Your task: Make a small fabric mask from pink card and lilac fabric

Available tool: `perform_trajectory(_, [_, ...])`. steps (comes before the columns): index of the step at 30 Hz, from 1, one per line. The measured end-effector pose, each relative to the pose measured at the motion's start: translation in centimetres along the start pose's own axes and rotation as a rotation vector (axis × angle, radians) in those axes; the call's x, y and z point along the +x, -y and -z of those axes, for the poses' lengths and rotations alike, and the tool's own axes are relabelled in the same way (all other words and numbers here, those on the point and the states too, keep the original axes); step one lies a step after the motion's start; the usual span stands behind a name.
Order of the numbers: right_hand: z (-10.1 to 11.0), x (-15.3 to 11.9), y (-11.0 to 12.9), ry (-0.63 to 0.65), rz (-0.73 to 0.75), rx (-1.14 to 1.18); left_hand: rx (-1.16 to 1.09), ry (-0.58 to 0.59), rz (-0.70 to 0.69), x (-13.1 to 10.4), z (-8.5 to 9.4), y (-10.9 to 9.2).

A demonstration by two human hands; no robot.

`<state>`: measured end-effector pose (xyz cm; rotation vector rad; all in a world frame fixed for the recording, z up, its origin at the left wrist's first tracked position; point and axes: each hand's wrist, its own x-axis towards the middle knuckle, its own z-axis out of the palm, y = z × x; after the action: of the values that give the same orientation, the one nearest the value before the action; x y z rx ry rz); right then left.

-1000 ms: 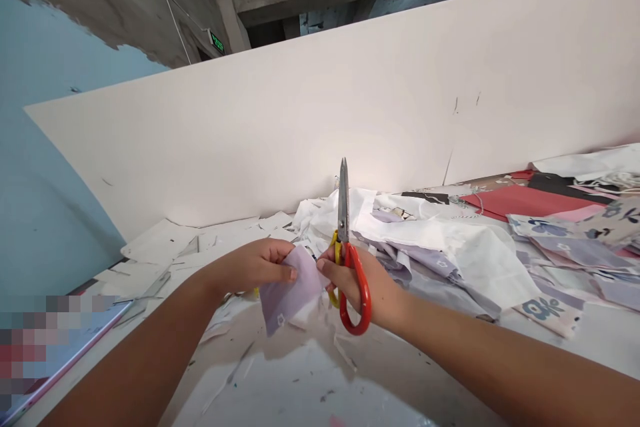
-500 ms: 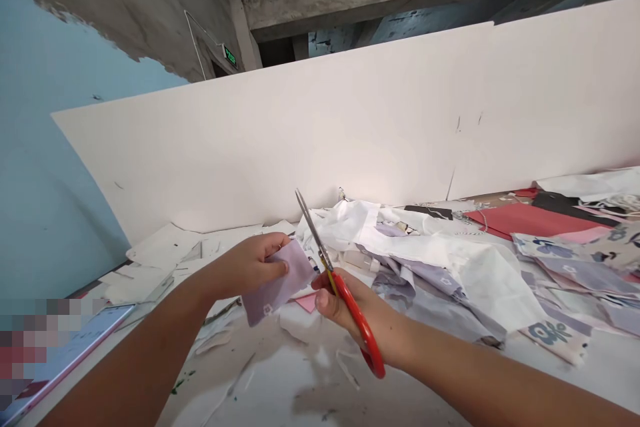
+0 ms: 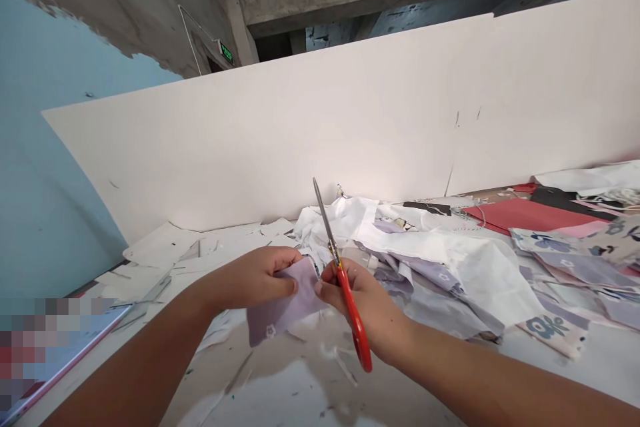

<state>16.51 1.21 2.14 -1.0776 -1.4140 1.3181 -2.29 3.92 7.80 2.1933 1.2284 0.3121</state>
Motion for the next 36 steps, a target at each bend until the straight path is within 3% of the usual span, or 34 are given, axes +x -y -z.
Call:
perform_trajectory(3, [0.1, 0.1, -0.6, 0.01, 0.021, -0.035, -0.058, -0.053, 0.003, -0.2, 0.6, -0.3])
perform_trajectory(11, [0.3, -0.5, -2.7, 0.203, 0.079, -0.123, -0.049, -0.344, 0.026, -1.6, 2.4, -1.3])
perform_trajectory(14, [0.1, -0.3, -3.0, 0.344, 0.114, -0.073, -0.028, -0.385, 0.038, -2.0, 2.6, -1.3])
perform_trajectory(16, [-0.1, -0.1, -2.9, 0.409, 0.129, -0.027, -0.026, -0.399, 0.038, -2.1, 2.7, -1.3])
perform_trajectory(21, [-0.5, -0.1, -2.4, 0.351, 0.07, -0.025, -0.01, -0.401, 0.025, -2.0, 2.7, -1.5])
perform_trajectory(25, [-0.1, -0.4, -2.6, 0.329, 0.144, -0.108, 0.007, -0.389, 0.032, -2.0, 2.6, -1.5])
perform_trajectory(30, [0.3, -0.8, -3.6, 0.422, 0.215, -0.126, -0.001, -0.376, 0.064, -1.8, 2.6, -1.3])
perform_trajectory(36, [0.1, -1.1, -3.8, 0.344, 0.161, -0.143, -0.066, -0.35, 0.057, -1.3, 2.1, -1.0])
